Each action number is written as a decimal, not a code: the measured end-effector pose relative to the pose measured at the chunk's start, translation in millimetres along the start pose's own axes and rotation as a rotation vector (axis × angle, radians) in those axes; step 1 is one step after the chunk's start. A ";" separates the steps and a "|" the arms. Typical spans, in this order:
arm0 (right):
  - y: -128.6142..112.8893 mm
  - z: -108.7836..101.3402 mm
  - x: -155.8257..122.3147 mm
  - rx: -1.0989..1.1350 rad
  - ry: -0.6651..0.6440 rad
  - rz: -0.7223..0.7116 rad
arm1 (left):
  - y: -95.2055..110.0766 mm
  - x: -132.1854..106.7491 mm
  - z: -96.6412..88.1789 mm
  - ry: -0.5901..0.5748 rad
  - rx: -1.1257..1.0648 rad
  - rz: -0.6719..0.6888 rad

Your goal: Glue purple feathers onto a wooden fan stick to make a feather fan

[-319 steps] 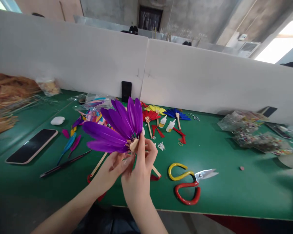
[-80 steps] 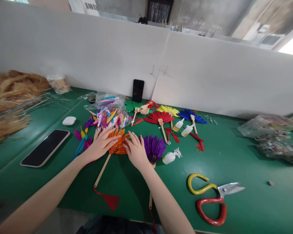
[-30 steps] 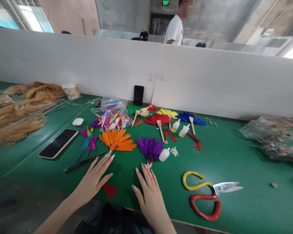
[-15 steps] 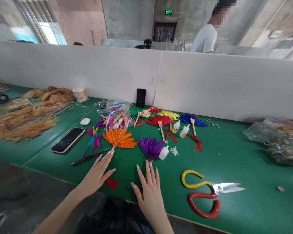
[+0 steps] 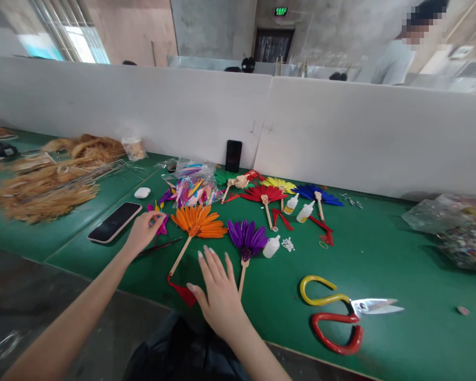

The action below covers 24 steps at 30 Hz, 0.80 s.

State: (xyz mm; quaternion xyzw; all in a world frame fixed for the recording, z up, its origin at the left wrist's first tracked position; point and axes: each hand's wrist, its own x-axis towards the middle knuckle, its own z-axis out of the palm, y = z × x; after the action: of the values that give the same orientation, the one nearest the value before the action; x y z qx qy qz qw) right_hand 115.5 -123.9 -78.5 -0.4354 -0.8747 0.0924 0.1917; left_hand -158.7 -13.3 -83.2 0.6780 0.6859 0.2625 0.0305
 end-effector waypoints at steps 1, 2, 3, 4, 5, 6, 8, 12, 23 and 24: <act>-5.7 3.8 14.6 0.003 -0.016 -0.028 | -6.9 16.4 2.6 -0.024 0.020 0.000; -10.6 8.8 29.1 -0.004 -0.019 -0.037 | -12.3 30.3 6.3 -0.039 0.031 0.004; -14.3 14.6 43.0 -0.014 -0.018 -0.037 | -16.0 41.2 10.6 -0.056 0.044 0.008; -16.6 20.8 55.8 -0.025 -0.014 -0.035 | -18.5 49.0 15.4 -0.072 0.053 0.016; -17.6 27.0 67.0 -0.041 0.001 -0.022 | -20.1 53.9 20.4 -0.084 0.062 0.022; -17.2 32.8 76.5 -0.058 0.014 -0.003 | -21.2 56.4 25.1 -0.096 0.071 0.028; -13.9 42.2 90.1 -0.085 0.032 0.028 | -22.9 56.6 33.3 -0.115 0.085 0.035; -5.4 51.9 99.6 -0.116 0.034 0.034 | -27.1 51.6 42.1 -0.148 0.100 0.037; -0.7 56.4 98.0 -0.120 0.053 0.005 | -28.4 43.4 38.0 -0.163 0.118 0.027; -0.4 56.9 98.0 -0.118 0.052 0.007 | -28.2 42.6 37.4 -0.162 0.119 0.024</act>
State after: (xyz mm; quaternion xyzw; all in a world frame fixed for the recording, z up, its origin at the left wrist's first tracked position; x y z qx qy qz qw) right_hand 38.0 -45.7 -105.1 -0.4513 -0.8718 0.0301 0.1880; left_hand -173.0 40.6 -113.4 0.7060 0.6872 0.1659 0.0426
